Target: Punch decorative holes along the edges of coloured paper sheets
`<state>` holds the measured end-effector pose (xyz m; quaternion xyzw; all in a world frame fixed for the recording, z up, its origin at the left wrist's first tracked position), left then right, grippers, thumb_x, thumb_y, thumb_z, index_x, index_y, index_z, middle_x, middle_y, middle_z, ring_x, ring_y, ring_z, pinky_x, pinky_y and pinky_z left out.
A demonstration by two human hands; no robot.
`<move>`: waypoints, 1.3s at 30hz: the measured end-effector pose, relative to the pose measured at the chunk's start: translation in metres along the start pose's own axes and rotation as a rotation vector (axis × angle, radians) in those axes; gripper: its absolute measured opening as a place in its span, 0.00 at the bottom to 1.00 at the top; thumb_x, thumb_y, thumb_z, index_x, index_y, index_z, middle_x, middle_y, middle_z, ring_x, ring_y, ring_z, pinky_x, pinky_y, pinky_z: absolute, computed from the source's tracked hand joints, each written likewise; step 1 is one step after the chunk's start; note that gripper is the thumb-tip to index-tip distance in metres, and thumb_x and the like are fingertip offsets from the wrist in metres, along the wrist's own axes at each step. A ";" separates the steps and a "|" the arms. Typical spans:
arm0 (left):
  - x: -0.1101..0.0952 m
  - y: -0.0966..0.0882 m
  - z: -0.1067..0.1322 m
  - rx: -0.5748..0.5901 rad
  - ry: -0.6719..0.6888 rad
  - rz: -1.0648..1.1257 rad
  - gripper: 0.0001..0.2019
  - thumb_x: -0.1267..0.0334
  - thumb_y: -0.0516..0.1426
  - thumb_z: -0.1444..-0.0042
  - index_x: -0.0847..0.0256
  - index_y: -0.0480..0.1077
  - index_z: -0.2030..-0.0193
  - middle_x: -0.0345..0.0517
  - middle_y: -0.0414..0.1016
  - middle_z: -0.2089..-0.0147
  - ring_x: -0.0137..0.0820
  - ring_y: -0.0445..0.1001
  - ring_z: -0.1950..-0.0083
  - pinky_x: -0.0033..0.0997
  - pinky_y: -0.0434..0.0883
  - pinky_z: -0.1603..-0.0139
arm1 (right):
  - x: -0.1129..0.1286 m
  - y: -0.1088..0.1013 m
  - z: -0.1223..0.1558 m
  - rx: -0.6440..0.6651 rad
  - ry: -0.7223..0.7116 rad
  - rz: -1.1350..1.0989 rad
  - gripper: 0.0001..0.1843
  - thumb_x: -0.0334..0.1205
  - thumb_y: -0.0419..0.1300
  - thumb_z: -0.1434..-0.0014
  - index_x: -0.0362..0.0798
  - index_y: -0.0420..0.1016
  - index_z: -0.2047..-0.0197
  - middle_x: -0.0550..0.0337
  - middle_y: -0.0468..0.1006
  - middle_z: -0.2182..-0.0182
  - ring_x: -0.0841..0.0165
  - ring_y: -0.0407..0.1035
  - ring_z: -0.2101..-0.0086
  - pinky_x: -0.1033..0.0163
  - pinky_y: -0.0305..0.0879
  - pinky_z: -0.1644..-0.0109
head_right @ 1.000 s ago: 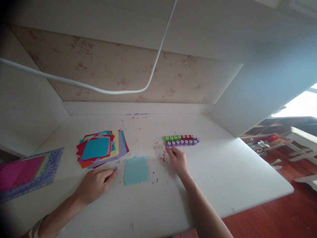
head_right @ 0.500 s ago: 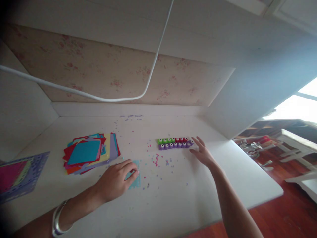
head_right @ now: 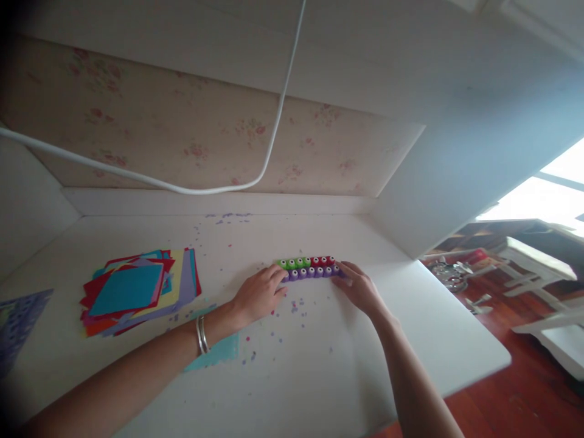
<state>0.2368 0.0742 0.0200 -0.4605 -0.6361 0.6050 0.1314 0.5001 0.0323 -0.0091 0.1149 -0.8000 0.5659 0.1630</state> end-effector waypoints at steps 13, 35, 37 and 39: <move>0.000 0.014 -0.019 0.019 0.025 0.030 0.14 0.69 0.52 0.39 0.59 0.67 0.47 0.50 0.71 0.49 0.35 0.72 0.50 0.37 0.70 0.47 | -0.022 -0.008 -0.010 0.040 0.057 -0.095 0.20 0.41 0.57 0.43 0.55 0.76 0.47 0.57 0.80 0.54 0.59 0.77 0.61 0.54 0.72 0.55; 0.038 -0.016 0.014 0.064 0.013 -0.069 0.13 0.68 0.52 0.39 0.55 0.70 0.48 0.44 0.76 0.53 0.35 0.75 0.52 0.34 0.71 0.52 | 0.072 0.013 0.007 0.049 -0.095 -0.012 0.16 0.46 0.57 0.39 0.57 0.78 0.49 0.61 0.78 0.50 0.63 0.74 0.54 0.57 0.69 0.46; 0.050 -0.023 0.022 0.060 -0.002 -0.083 0.14 0.68 0.52 0.38 0.53 0.69 0.47 0.43 0.76 0.52 0.34 0.75 0.51 0.34 0.71 0.52 | 0.087 0.019 0.007 0.042 -0.099 -0.007 0.16 0.46 0.57 0.38 0.56 0.77 0.49 0.61 0.78 0.50 0.63 0.75 0.54 0.58 0.69 0.46; 0.062 -0.030 0.029 0.056 -0.023 -0.094 0.15 0.69 0.52 0.39 0.53 0.69 0.47 0.43 0.76 0.51 0.35 0.74 0.51 0.34 0.71 0.51 | 0.102 0.026 0.006 0.040 -0.095 0.003 0.16 0.46 0.57 0.38 0.57 0.77 0.49 0.61 0.78 0.50 0.63 0.74 0.54 0.58 0.70 0.46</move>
Point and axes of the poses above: each hand's wrist, its own z-axis away from the middle knuckle, its own y-axis out of the palm, x = y × z, the point moved 9 cm from there along -z, towards the middle knuckle
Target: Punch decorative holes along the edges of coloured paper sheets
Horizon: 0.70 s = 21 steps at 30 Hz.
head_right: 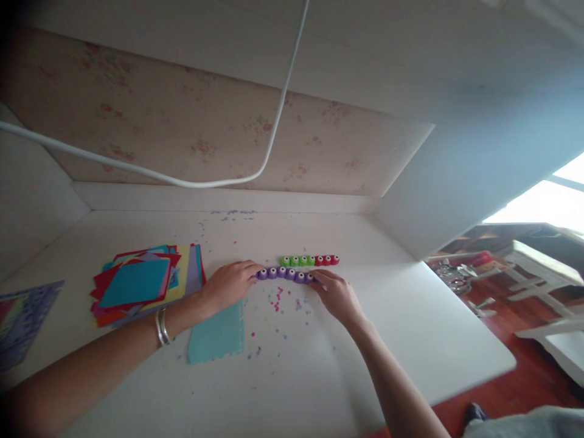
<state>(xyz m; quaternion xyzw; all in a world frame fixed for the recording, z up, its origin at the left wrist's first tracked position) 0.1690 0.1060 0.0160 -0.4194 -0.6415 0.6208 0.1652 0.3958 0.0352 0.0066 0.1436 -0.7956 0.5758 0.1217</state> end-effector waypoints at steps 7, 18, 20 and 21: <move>0.044 -0.019 0.027 -0.030 -0.070 -0.027 0.15 0.62 0.54 0.38 0.54 0.68 0.45 0.45 0.76 0.50 0.36 0.74 0.49 0.34 0.69 0.47 | 0.054 0.025 -0.015 0.035 0.025 0.054 0.16 0.45 0.57 0.38 0.58 0.76 0.48 0.63 0.77 0.48 0.63 0.74 0.54 0.57 0.71 0.48; 0.077 -0.036 0.036 -0.058 -0.224 -0.158 0.19 0.57 0.54 0.38 0.58 0.63 0.42 0.53 0.73 0.48 0.42 0.75 0.53 0.38 0.70 0.57 | 0.120 0.053 -0.050 0.095 0.017 0.152 0.17 0.42 0.56 0.37 0.56 0.73 0.45 0.61 0.76 0.48 0.62 0.74 0.54 0.59 0.69 0.50; 0.075 -0.036 0.036 -0.056 -0.194 -0.134 0.21 0.55 0.56 0.40 0.58 0.62 0.41 0.52 0.73 0.48 0.42 0.74 0.50 0.38 0.69 0.54 | 0.121 0.054 -0.049 0.106 0.035 0.190 0.20 0.43 0.57 0.39 0.57 0.71 0.43 0.60 0.75 0.47 0.61 0.74 0.54 0.58 0.70 0.52; 0.073 -0.034 0.036 -0.053 -0.175 -0.122 0.22 0.54 0.56 0.40 0.58 0.62 0.41 0.52 0.73 0.48 0.42 0.74 0.50 0.38 0.69 0.53 | 0.122 0.053 -0.048 0.112 0.038 0.202 0.21 0.44 0.58 0.39 0.57 0.69 0.42 0.60 0.74 0.46 0.60 0.73 0.54 0.58 0.70 0.52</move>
Point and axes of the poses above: each hand's wrist, its own z-axis away from the middle knuckle, its own y-axis out of the palm, x = y × z, the point moved 9 cm from there along -z, towards the middle knuckle
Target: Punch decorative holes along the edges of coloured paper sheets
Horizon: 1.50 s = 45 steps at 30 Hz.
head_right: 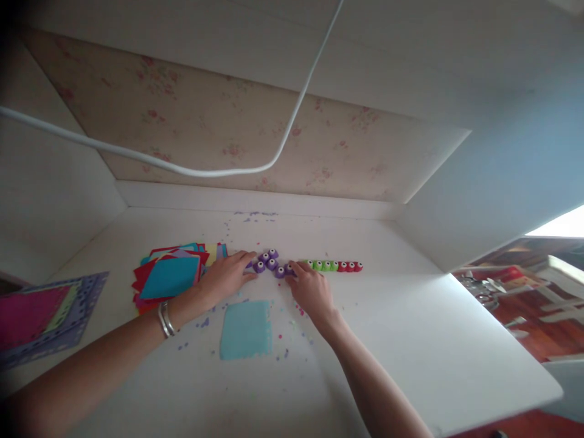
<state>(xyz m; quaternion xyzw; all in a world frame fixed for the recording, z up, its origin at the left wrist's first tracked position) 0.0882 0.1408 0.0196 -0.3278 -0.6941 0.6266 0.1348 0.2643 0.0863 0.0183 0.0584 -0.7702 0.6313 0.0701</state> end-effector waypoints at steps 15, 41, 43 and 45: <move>-0.013 0.010 -0.014 0.025 -0.031 -0.112 0.15 0.56 0.49 0.35 0.56 0.68 0.46 0.51 0.72 0.53 0.41 0.74 0.55 0.36 0.69 0.60 | 0.026 0.004 -0.015 0.114 -0.028 0.198 0.23 0.58 0.49 0.35 0.60 0.65 0.41 0.56 0.78 0.54 0.61 0.74 0.59 0.60 0.68 0.61; 0.107 0.005 -0.127 0.067 -0.131 -0.140 0.12 0.58 0.53 0.39 0.61 0.74 0.55 0.54 0.76 0.56 0.39 0.75 0.52 0.35 0.67 0.51 | 0.030 0.023 -0.106 0.170 0.042 0.217 0.22 0.55 0.47 0.34 0.57 0.71 0.45 0.50 0.77 0.56 0.56 0.75 0.59 0.55 0.68 0.61; 0.111 0.004 -0.134 0.061 -0.128 -0.131 0.13 0.57 0.54 0.39 0.60 0.74 0.55 0.54 0.76 0.55 0.40 0.75 0.52 0.36 0.67 0.50 | 0.028 0.024 -0.115 0.171 0.043 0.222 0.21 0.55 0.47 0.34 0.57 0.72 0.46 0.51 0.77 0.57 0.56 0.75 0.60 0.56 0.68 0.61; 0.115 0.002 -0.137 0.056 -0.123 -0.116 0.15 0.54 0.55 0.41 0.60 0.73 0.52 0.54 0.76 0.53 0.40 0.74 0.51 0.36 0.67 0.49 | 0.025 0.024 -0.123 0.180 0.046 0.228 0.21 0.55 0.47 0.35 0.58 0.72 0.46 0.51 0.77 0.57 0.56 0.75 0.60 0.56 0.68 0.61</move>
Point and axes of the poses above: each hand's wrist, its own z-axis away from the middle knuckle, its own y-axis out of the palm, x = y × z, the point moved 9 cm from there along -z, towards the middle knuckle
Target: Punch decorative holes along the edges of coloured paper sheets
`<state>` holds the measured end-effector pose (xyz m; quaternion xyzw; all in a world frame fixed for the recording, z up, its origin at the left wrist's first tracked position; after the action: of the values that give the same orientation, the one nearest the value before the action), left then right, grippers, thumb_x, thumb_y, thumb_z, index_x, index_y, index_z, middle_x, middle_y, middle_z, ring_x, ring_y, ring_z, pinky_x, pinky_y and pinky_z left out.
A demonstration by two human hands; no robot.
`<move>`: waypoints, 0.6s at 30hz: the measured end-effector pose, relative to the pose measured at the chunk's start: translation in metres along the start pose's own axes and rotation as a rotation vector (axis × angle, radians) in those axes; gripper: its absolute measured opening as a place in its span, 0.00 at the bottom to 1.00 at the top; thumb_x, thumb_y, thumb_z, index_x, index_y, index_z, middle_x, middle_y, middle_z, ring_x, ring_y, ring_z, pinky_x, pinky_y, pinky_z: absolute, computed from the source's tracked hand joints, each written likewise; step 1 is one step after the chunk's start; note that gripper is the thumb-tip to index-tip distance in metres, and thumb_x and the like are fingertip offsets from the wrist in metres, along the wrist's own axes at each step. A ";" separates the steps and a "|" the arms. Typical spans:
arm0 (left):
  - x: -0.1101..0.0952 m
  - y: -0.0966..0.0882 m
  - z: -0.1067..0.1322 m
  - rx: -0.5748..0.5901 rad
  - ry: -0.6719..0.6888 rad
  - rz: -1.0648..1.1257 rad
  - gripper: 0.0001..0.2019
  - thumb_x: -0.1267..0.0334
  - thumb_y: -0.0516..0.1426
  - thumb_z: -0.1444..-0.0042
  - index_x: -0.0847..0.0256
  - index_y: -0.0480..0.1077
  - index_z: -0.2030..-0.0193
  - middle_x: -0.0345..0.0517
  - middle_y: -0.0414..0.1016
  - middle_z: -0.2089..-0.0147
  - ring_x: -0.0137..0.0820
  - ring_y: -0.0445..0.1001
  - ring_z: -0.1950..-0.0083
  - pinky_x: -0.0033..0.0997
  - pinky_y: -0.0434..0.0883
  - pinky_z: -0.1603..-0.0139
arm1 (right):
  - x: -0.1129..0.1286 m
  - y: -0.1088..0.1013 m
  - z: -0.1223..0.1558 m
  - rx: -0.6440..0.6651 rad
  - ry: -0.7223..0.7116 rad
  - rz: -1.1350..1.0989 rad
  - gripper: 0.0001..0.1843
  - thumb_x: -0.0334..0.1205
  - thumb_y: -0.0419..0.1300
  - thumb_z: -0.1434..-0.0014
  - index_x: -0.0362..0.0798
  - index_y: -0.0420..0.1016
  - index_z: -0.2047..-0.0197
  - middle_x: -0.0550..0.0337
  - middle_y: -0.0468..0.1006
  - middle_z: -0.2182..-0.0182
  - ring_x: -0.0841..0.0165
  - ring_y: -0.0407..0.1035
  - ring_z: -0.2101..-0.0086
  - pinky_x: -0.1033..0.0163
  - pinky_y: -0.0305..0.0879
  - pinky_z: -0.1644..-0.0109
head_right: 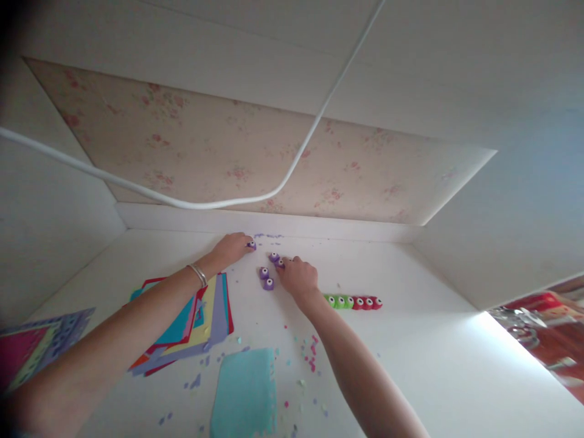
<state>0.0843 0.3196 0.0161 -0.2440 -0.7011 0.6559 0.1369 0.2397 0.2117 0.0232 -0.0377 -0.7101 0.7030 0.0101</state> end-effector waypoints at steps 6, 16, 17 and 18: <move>0.026 -0.006 0.011 0.010 0.037 0.073 0.26 0.57 0.60 0.46 0.58 0.66 0.41 0.52 0.72 0.44 0.40 0.71 0.44 0.34 0.64 0.44 | -0.009 -0.010 -0.006 0.017 0.005 0.017 0.26 0.58 0.49 0.37 0.61 0.64 0.38 0.49 0.76 0.53 0.54 0.75 0.60 0.54 0.68 0.61; 0.029 -0.004 0.015 -0.024 0.064 0.165 0.23 0.53 0.55 0.41 0.56 0.67 0.40 0.49 0.71 0.42 0.36 0.71 0.44 0.30 0.64 0.43 | 0.046 -0.023 -0.004 0.107 -0.373 -0.252 0.22 0.53 0.52 0.37 0.56 0.74 0.44 0.57 0.80 0.54 0.62 0.74 0.56 0.62 0.66 0.51; 0.026 -0.004 0.013 -0.031 0.061 0.166 0.23 0.51 0.55 0.41 0.57 0.67 0.41 0.49 0.70 0.42 0.37 0.70 0.44 0.30 0.63 0.43 | 0.051 -0.018 -0.007 0.126 -0.372 -0.232 0.21 0.52 0.54 0.39 0.56 0.75 0.46 0.57 0.80 0.55 0.62 0.74 0.56 0.62 0.66 0.52; 0.023 -0.003 0.011 -0.034 0.057 0.166 0.23 0.50 0.55 0.41 0.56 0.68 0.42 0.49 0.70 0.42 0.37 0.71 0.44 0.30 0.63 0.43 | 0.054 -0.014 -0.011 0.142 -0.370 -0.207 0.19 0.50 0.55 0.39 0.57 0.77 0.49 0.58 0.81 0.55 0.62 0.75 0.56 0.63 0.66 0.52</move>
<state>0.0591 0.3218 0.0152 -0.3222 -0.6854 0.6457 0.0976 0.1858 0.2260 0.0352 0.1658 -0.6489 0.7412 -0.0458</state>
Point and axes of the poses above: each hand's wrist, its own z-axis away from the middle knuckle, its own y-axis out of the palm, x = y × z, the point moved 9 cm from there along -z, towards the middle knuckle
